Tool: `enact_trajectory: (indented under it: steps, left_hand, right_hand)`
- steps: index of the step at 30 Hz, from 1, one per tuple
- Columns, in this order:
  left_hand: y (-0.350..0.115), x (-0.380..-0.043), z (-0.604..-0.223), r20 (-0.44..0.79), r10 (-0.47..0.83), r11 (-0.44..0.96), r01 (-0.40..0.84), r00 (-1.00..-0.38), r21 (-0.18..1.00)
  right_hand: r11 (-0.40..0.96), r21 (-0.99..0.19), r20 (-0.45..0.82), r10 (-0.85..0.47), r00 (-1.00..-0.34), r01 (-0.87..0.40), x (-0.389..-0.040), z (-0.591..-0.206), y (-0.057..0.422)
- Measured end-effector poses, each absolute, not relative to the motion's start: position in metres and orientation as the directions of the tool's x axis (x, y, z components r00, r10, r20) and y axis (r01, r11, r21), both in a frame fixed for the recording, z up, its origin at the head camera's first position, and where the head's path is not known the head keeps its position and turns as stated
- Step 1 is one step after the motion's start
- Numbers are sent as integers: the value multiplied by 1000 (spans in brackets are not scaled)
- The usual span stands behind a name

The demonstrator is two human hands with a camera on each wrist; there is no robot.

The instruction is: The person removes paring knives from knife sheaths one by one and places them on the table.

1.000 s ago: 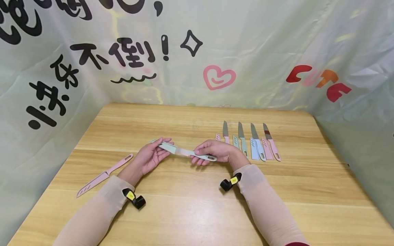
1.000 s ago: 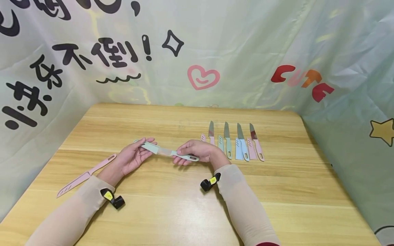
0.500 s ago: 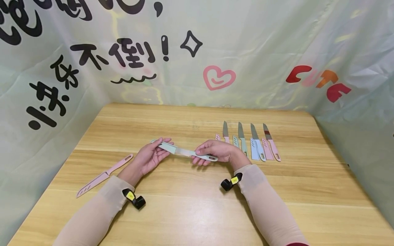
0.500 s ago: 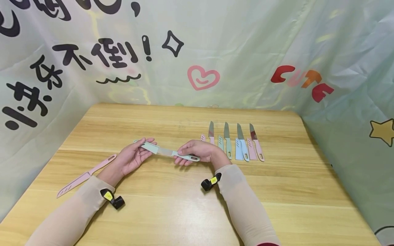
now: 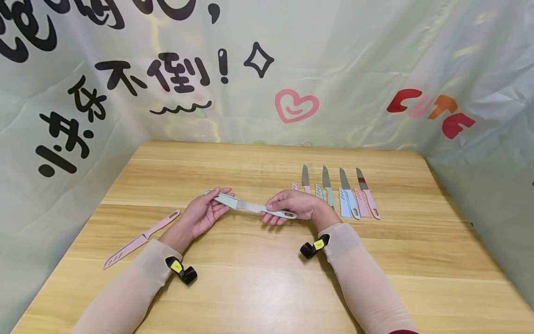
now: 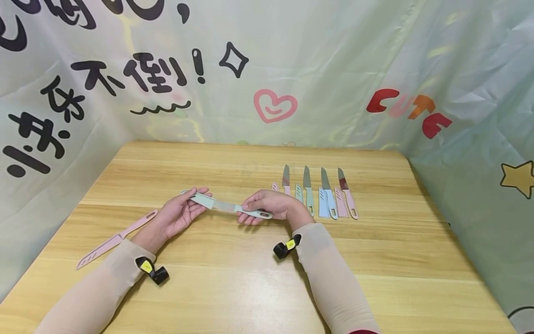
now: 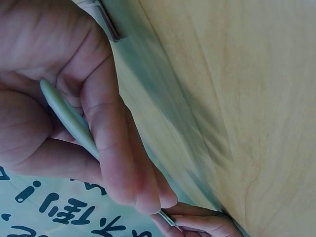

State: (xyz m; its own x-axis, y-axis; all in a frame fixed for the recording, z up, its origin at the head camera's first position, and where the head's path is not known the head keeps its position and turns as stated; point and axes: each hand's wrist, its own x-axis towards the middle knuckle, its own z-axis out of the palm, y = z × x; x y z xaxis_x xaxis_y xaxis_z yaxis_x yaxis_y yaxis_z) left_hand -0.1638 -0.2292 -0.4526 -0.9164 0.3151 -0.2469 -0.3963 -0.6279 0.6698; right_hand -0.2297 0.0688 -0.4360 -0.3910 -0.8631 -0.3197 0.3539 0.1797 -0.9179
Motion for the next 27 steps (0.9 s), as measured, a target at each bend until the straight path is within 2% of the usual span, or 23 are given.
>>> enact_trajectory:
  steps: [12, 27]
  left_hand:
    - [-230, -165, -452, -253, 308, -637, -396, -917, 661]
    - [-231, -164, -452, -256, 302, -644, -395, -918, 655]
  right_hand:
    - [188, -920, -327, -850, -412, 343, -229, -433, 71]
    - [192, -918, -330, -853, -405, 346, -231, -434, 74]
